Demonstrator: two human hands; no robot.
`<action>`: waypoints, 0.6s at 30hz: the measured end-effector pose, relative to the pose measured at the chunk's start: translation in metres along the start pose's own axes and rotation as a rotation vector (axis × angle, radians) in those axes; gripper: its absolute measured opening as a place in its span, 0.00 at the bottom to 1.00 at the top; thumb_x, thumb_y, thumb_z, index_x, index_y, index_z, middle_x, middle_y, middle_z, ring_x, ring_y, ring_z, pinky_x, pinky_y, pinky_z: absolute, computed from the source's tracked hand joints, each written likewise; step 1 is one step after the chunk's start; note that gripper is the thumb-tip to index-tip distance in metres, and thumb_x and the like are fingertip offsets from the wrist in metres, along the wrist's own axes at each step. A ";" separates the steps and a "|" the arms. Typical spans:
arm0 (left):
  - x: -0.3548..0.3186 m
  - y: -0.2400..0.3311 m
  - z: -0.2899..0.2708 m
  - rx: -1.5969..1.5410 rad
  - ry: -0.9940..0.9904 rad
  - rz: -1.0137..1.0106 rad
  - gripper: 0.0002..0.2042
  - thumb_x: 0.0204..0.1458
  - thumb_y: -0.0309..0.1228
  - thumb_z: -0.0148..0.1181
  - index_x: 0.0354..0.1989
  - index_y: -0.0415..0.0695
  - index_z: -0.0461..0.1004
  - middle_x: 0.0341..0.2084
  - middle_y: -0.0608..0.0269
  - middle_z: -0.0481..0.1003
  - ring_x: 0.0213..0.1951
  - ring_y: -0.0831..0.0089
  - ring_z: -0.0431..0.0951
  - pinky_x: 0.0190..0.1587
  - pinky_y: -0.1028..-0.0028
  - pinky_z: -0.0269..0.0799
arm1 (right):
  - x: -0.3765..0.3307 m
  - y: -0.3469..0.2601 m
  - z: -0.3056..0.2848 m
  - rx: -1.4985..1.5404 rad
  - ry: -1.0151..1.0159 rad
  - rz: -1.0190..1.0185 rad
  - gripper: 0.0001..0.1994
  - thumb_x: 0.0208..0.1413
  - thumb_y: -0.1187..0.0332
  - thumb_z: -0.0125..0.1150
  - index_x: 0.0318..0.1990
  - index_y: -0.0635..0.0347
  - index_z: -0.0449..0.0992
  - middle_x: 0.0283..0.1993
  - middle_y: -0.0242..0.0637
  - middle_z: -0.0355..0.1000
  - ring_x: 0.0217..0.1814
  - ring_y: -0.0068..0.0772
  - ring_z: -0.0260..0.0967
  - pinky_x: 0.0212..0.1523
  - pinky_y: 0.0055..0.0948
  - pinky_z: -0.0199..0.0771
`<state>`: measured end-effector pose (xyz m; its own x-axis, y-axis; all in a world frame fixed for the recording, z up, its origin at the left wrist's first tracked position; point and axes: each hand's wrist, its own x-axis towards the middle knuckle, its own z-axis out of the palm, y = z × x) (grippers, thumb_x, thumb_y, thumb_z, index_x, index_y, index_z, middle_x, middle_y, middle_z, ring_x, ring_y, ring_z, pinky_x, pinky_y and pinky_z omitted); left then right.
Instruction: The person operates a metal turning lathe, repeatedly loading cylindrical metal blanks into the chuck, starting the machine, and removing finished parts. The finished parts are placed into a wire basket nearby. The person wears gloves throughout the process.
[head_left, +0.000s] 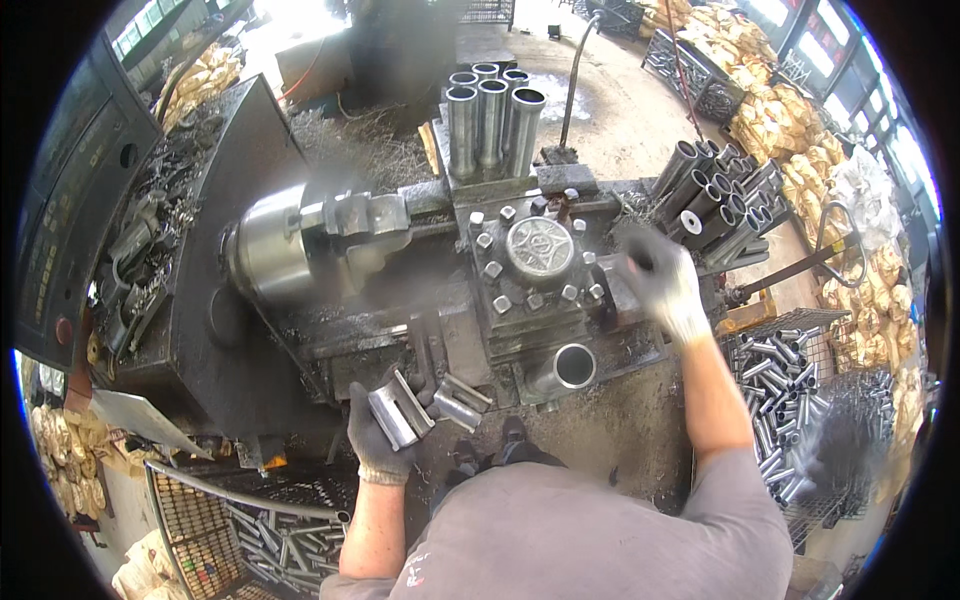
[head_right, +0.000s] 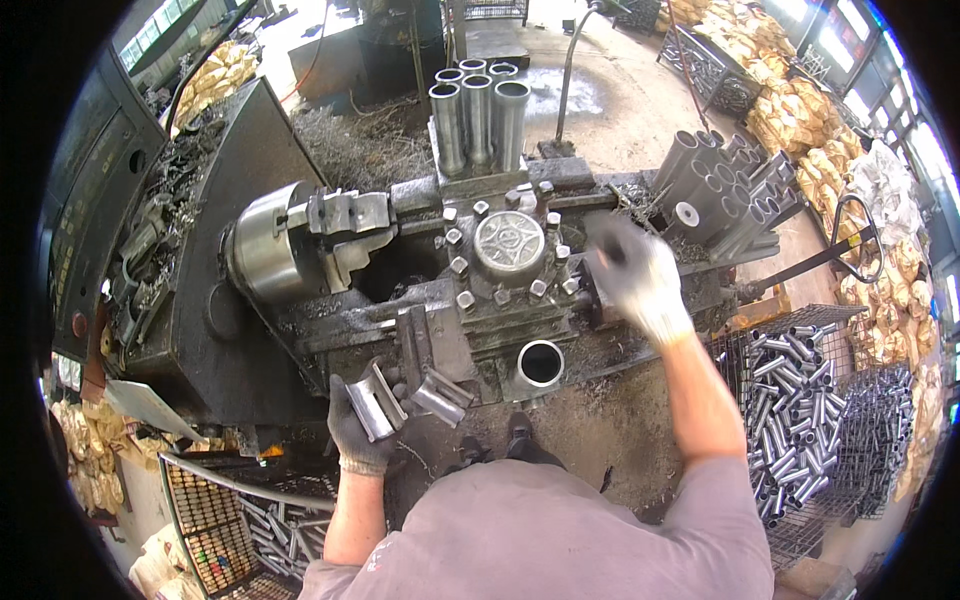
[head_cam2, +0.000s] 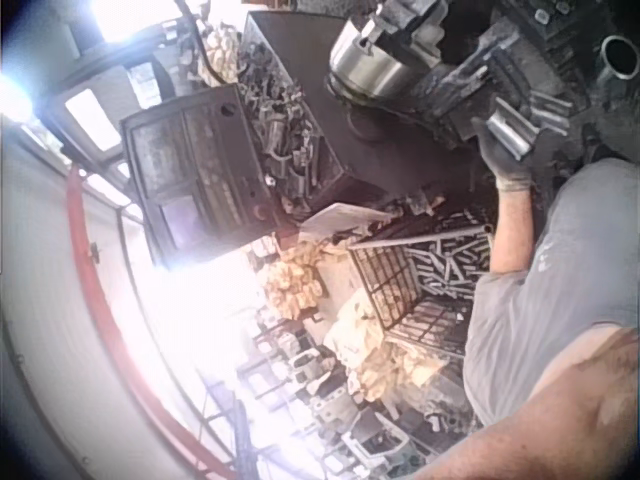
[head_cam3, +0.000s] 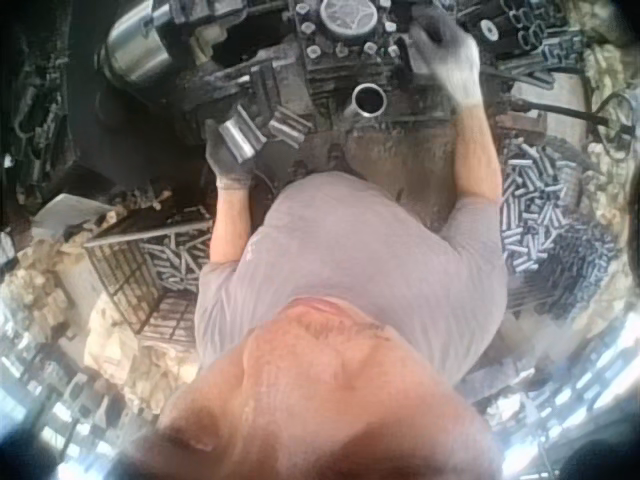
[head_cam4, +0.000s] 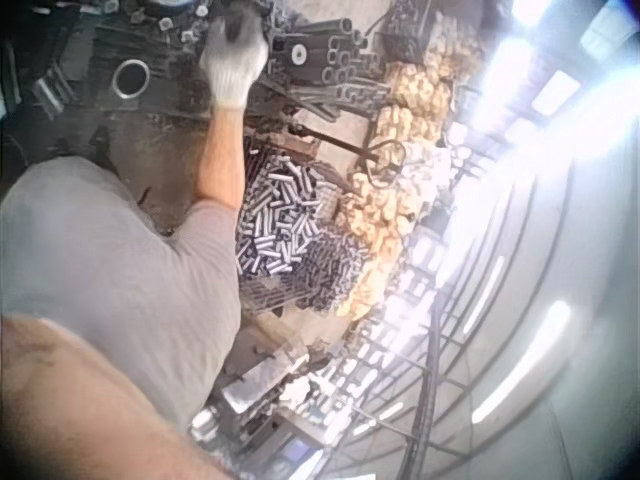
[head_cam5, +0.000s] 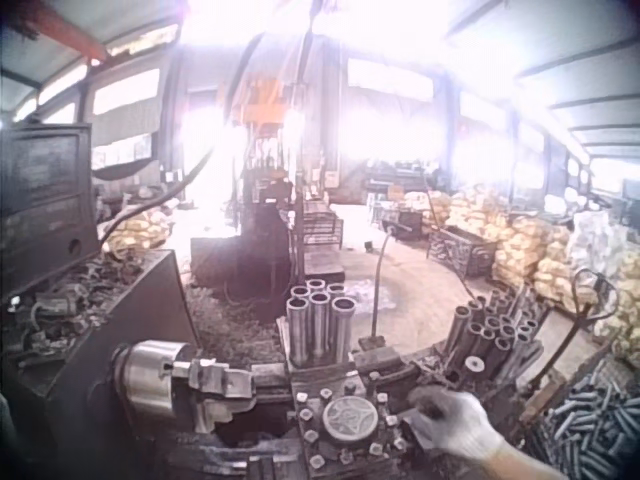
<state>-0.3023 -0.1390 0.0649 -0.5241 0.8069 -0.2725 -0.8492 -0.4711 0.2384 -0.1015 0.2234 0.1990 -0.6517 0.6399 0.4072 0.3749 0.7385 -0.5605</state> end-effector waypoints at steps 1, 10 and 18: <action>0.001 -0.004 0.001 0.002 0.017 -0.013 0.35 0.69 0.63 0.47 0.65 0.43 0.74 0.52 0.41 0.81 0.48 0.47 0.85 0.53 0.45 0.82 | 0.039 -0.016 0.000 -0.069 -0.003 0.033 0.20 0.62 0.66 0.67 0.62 0.49 0.80 0.39 0.40 0.85 0.40 0.38 0.86 0.45 0.39 0.85; -0.011 -0.012 0.000 -0.020 0.161 -0.035 0.25 0.72 0.54 0.51 0.60 0.44 0.76 0.52 0.42 0.82 0.54 0.39 0.83 0.55 0.43 0.83 | 0.258 0.046 0.117 -0.233 -0.045 0.040 0.25 0.51 0.57 0.70 0.55 0.59 0.83 0.40 0.56 0.84 0.49 0.56 0.83 0.55 0.47 0.81; 0.002 0.004 0.003 0.133 0.212 0.057 0.32 0.65 0.63 0.57 0.62 0.48 0.72 0.52 0.54 0.81 0.56 0.49 0.82 0.60 0.43 0.78 | 0.079 -0.134 0.046 -0.346 -0.340 -0.630 0.08 0.58 0.63 0.66 0.42 0.50 0.83 0.32 0.41 0.82 0.32 0.45 0.83 0.31 0.46 0.83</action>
<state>-0.3065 -0.1379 0.0680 -0.5843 0.6811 -0.4413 -0.8096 -0.4513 0.3753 -0.2332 0.1649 0.2730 -0.9540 0.0209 0.2991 0.0160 0.9997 -0.0189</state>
